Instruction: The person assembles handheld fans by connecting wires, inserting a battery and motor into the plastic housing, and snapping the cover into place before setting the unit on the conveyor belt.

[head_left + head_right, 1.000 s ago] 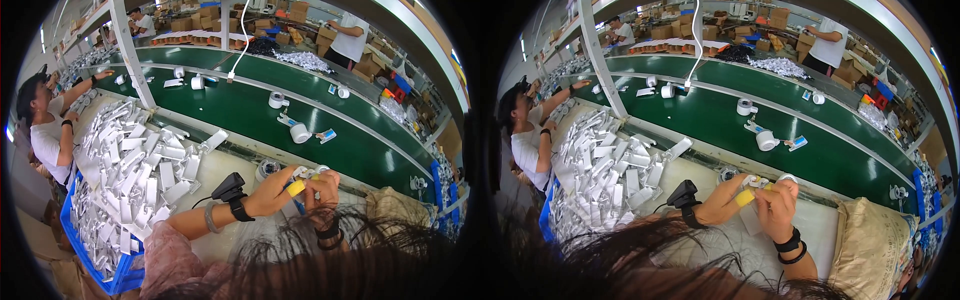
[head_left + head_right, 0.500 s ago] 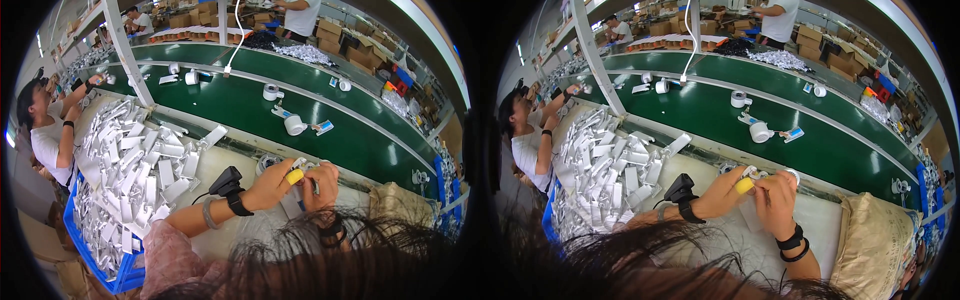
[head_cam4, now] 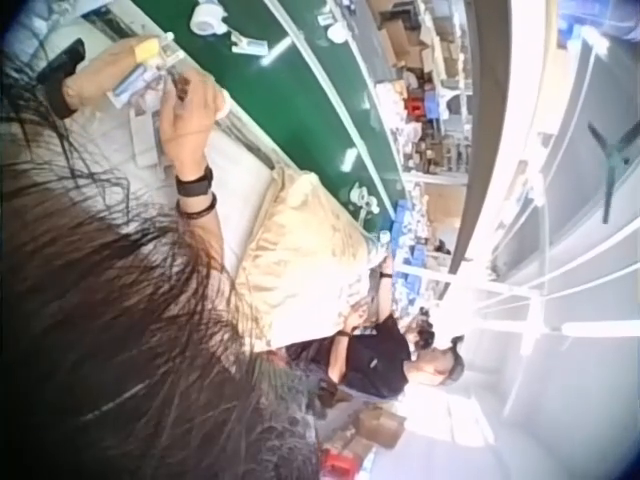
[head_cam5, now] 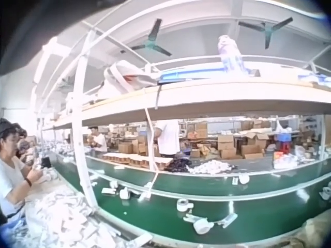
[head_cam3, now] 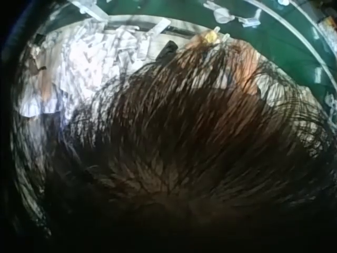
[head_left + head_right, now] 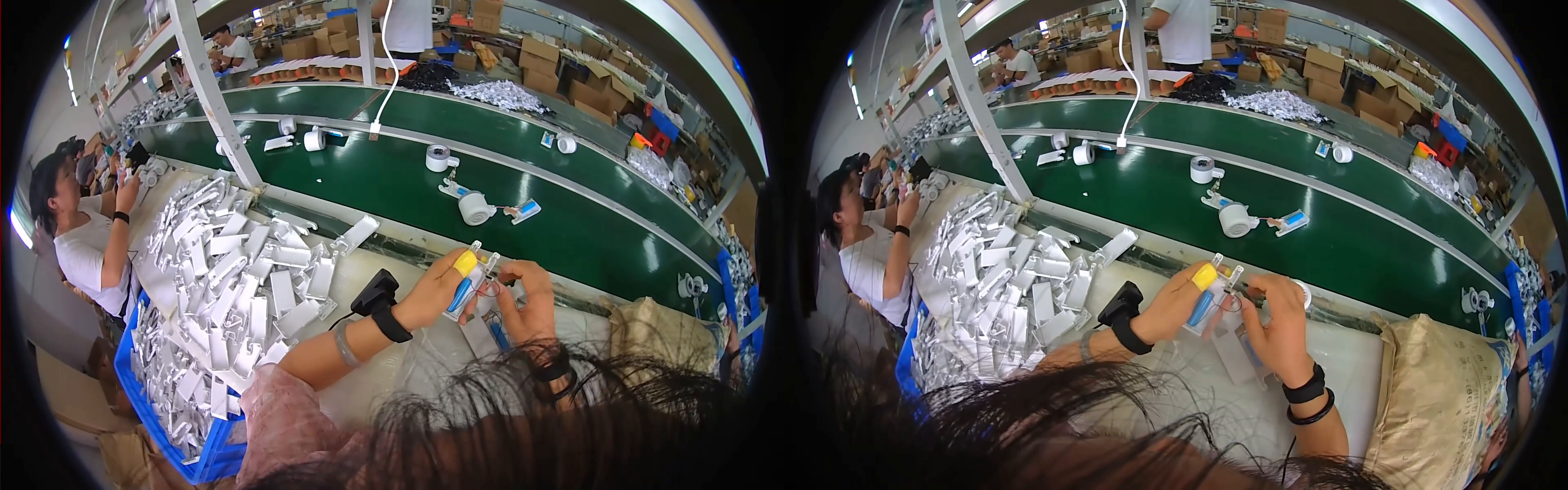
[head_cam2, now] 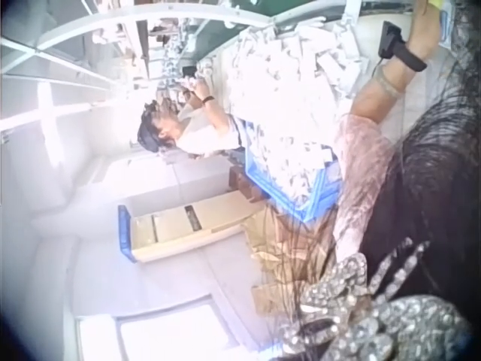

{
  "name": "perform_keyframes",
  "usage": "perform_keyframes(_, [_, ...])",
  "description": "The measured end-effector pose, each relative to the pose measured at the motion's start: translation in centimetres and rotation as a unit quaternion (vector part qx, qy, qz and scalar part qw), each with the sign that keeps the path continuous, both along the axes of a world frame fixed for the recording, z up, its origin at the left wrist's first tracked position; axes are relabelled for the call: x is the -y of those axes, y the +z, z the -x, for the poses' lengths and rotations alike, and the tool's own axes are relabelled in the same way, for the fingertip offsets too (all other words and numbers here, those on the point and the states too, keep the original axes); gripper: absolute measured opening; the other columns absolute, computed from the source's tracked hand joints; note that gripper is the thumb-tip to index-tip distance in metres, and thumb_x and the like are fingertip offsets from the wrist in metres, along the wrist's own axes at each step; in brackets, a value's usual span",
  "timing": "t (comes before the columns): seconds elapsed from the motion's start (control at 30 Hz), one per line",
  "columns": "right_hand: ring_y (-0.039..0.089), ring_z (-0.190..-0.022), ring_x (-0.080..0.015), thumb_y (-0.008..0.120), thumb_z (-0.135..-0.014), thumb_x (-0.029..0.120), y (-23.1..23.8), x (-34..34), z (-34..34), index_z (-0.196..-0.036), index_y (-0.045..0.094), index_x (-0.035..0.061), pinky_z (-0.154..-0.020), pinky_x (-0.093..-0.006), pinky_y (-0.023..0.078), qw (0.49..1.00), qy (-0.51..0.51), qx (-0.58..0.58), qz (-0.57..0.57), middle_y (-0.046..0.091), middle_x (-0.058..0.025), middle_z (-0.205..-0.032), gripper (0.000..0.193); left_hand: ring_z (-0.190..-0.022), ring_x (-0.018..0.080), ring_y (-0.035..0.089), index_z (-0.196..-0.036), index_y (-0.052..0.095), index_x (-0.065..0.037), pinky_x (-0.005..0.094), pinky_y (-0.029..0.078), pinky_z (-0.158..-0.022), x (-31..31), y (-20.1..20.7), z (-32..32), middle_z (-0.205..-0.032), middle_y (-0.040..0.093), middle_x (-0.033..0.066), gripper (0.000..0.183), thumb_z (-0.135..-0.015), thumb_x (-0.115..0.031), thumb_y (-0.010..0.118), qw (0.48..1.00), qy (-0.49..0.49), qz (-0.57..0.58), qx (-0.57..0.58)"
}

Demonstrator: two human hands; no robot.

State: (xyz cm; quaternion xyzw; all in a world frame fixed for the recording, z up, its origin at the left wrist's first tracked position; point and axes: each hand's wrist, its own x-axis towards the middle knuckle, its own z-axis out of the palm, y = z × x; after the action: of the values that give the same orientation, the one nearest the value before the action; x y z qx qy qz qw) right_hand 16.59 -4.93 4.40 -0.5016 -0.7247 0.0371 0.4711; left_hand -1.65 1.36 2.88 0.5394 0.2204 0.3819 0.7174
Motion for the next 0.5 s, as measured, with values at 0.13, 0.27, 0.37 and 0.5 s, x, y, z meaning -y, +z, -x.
perform_keyframes(0.13, [0.062, -0.087, -0.0296, 0.063, -0.082, -0.002, -0.8, -0.5, -0.4, -0.104, 0.061, 0.0025, -0.08, -0.0359, 0.046, 0.996, 0.081, -0.028, 0.032, 0.066, -0.0126, -0.095, 0.023, -0.07, 0.0088, 0.058, -0.119, 0.052, -0.005, 0.0223, 0.047, -0.06, -0.2, -0.2, 0.0, -0.091, 0.064, 0.0044, 0.034, -0.103, -0.032, 0.038, 0.999, -0.034, -0.01, 0.004])
perform_keyframes(0.27, [0.063, -0.089, -0.0255, 0.062, -0.083, -0.004, -1.5, -0.5, 0.2, -0.103, 0.061, 0.001, -0.078, -0.032, 0.049, 0.991, 0.091, -0.081, 0.053, 0.066, -0.0125, -0.096, 0.021, -0.07, 0.0093, 0.059, -0.12, 0.051, -0.005, 0.022, 0.048, -0.06, -0.1, -0.2, 0.2, -0.093, 0.063, 0.0046, 0.033, -0.103, -0.03, 0.038, 0.999, -0.032, -0.007, 0.009])
perform_keyframes(0.37, [0.063, -0.089, -0.0188, 0.063, -0.084, -0.003, -1.1, -0.1, 1.1, -0.099, 0.062, -0.0001, -0.078, -0.0288, 0.049, 0.972, 0.099, -0.194, 0.086, 0.066, -0.0101, -0.096, 0.015, -0.068, 0.0091, 0.06, -0.12, 0.051, -0.004, 0.022, 0.049, -0.058, -0.2, 0.2, 0.4, -0.093, 0.063, 0.0045, 0.032, -0.103, -0.028, 0.04, 0.999, -0.037, 0.014, 0.006])
perform_keyframes(0.5, [0.063, -0.085, -0.0131, 0.065, -0.083, -0.001, -1.0, 0.5, 1.4, -0.093, 0.062, -0.0003, -0.077, -0.0268, 0.05, 0.953, 0.136, -0.235, 0.135, 0.066, -0.0059, -0.09, 0.01, -0.067, 0.0091, 0.061, -0.122, 0.051, -0.004, 0.0236, 0.05, -0.057, -1.0, 3.4, 2.3, -0.088, 0.063, 0.004, 0.031, -0.101, -0.025, 0.043, 0.98, -0.141, -0.032, -0.139])
